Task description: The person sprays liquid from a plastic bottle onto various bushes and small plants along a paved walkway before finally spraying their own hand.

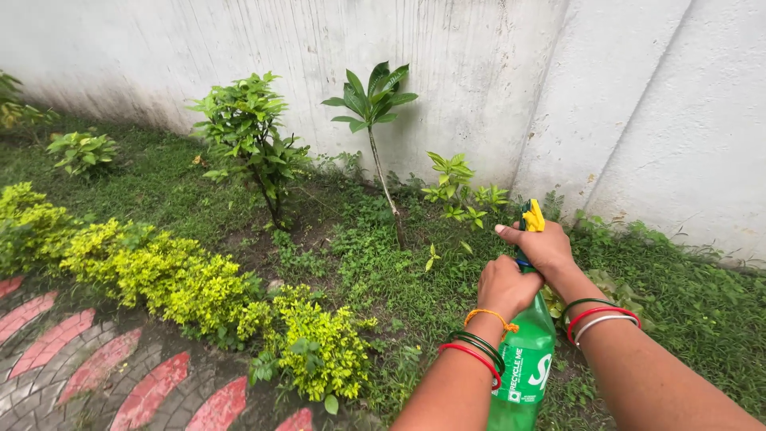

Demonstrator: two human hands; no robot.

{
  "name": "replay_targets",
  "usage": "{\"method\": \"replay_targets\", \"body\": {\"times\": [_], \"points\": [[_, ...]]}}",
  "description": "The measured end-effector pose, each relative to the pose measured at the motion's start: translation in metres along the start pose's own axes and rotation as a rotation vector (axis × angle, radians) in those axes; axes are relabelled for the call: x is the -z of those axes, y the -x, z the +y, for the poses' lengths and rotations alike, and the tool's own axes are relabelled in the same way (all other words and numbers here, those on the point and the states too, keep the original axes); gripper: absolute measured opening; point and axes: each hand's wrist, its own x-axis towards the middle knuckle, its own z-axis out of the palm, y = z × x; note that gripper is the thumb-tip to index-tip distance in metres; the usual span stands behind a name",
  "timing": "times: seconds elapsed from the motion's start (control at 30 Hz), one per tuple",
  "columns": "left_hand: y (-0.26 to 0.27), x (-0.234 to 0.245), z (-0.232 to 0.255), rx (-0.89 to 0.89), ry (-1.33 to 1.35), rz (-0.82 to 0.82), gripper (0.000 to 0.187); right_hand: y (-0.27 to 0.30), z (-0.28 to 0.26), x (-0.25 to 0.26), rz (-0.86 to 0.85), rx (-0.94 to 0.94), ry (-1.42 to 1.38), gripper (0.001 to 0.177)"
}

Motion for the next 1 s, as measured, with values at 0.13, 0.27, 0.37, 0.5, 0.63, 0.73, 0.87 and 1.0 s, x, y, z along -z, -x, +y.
{"method": "replay_targets", "body": {"times": [0.13, 0.27, 0.37, 0.5, 0.63, 0.73, 0.87, 1.0], "points": [[0.018, -0.019, 0.009, 0.057, 0.031, 0.021, 0.05, 0.007, 0.013, 0.014, -0.06, 0.071, 0.019, 0.059], [0.035, -0.05, 0.004, 0.069, 0.056, 0.036, 0.053, 0.034, 0.02, 0.033, 0.007, -0.087, 0.321, 0.067], [0.045, -0.076, 0.003, 0.095, 0.094, -0.049, 0.053, 0.041, 0.05, 0.049, 0.035, -0.135, 0.358, 0.068], [0.077, -0.096, 0.014, 0.153, 0.153, -0.209, 0.055, 0.043, 0.115, 0.064, -0.007, -0.128, 0.29, 0.069], [0.092, -0.136, 0.006, 0.087, 0.121, -0.287, 0.056, 0.087, 0.122, 0.1, 0.006, -0.25, 0.206, 0.06], [0.107, -0.161, 0.007, 0.07, 0.12, -0.339, 0.056, 0.115, 0.126, 0.123, 0.115, -0.391, 0.254, 0.061], [0.135, -0.167, 0.024, 0.063, 0.084, -0.361, 0.057, 0.133, 0.146, 0.145, 0.147, -0.443, 0.23, 0.061], [0.158, -0.148, 0.05, 0.049, 0.07, -0.433, 0.058, 0.131, 0.187, 0.157, 0.049, -0.325, -0.115, 0.056]]}}
